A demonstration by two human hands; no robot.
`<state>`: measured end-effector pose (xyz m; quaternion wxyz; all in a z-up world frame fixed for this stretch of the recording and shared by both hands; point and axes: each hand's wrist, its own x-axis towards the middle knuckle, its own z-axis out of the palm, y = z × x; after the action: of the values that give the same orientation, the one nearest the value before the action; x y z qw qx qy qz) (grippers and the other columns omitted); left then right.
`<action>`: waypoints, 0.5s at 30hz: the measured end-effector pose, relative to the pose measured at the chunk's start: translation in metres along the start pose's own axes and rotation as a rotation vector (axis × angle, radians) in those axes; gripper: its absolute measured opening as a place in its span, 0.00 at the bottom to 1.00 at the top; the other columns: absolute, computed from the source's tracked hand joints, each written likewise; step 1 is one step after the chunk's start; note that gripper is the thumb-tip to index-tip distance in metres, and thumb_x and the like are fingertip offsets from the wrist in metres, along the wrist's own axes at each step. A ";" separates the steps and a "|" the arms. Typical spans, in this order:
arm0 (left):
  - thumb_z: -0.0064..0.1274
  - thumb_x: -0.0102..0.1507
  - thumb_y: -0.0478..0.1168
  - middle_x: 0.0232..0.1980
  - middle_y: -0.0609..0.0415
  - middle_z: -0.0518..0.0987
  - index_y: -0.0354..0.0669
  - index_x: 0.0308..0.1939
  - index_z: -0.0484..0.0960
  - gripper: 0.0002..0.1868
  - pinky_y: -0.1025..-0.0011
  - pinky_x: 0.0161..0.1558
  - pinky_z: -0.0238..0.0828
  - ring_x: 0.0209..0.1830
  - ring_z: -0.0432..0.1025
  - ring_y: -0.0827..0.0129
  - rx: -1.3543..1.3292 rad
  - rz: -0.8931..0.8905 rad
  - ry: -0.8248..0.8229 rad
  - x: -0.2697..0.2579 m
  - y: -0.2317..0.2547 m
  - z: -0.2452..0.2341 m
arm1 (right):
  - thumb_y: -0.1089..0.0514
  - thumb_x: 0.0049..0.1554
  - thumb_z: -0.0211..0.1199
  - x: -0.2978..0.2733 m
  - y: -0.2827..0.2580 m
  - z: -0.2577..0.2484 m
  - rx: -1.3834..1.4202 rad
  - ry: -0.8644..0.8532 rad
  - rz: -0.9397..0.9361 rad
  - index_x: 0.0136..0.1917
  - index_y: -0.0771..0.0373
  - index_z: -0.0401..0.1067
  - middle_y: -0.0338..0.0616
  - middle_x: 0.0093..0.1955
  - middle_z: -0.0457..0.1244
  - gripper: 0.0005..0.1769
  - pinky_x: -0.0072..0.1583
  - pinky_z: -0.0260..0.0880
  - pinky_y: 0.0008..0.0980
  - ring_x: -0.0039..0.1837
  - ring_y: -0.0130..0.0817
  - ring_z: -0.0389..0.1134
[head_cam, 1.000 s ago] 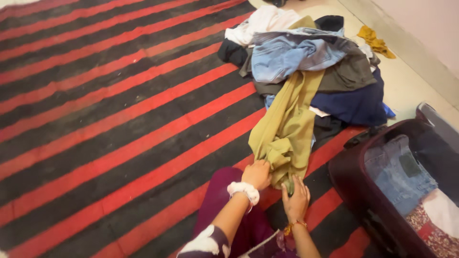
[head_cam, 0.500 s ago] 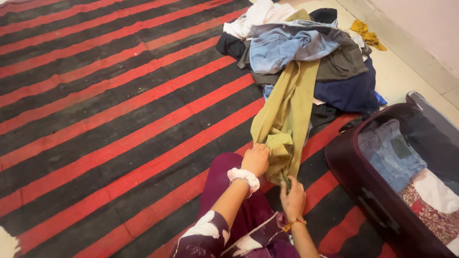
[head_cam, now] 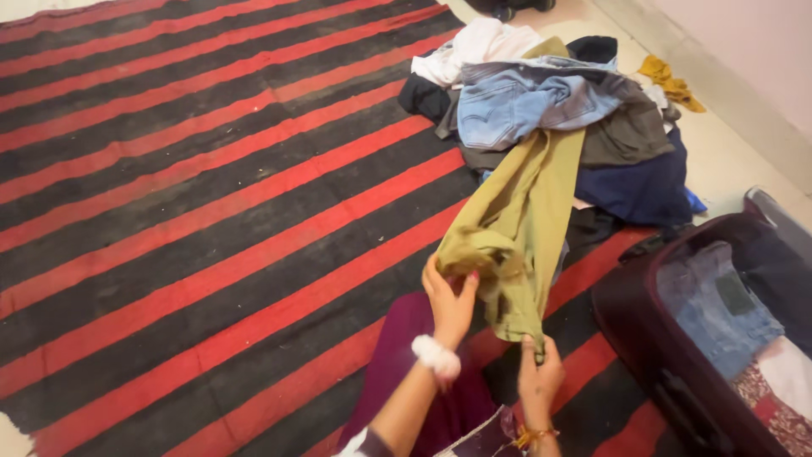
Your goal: The person folds a pair of jeans and a pair of khaki pants by hand on a rug and places them into a suitcase.
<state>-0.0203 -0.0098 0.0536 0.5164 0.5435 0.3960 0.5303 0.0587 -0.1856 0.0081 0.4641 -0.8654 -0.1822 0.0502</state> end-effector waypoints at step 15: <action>0.37 0.54 0.21 0.60 0.43 0.82 0.38 0.63 0.76 0.33 0.63 0.64 0.73 0.63 0.78 0.54 -0.086 0.045 -0.308 -0.024 0.068 -0.087 | 0.53 0.54 0.68 0.004 -0.230 -0.019 0.104 -0.406 -0.591 0.57 0.64 0.77 0.50 0.54 0.73 0.20 0.55 0.72 0.33 0.51 0.40 0.74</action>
<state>-0.1174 -0.0310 0.1083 0.5817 0.6044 0.2768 0.4687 0.0055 -0.0834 0.2082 0.4564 -0.7228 -0.5103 0.0941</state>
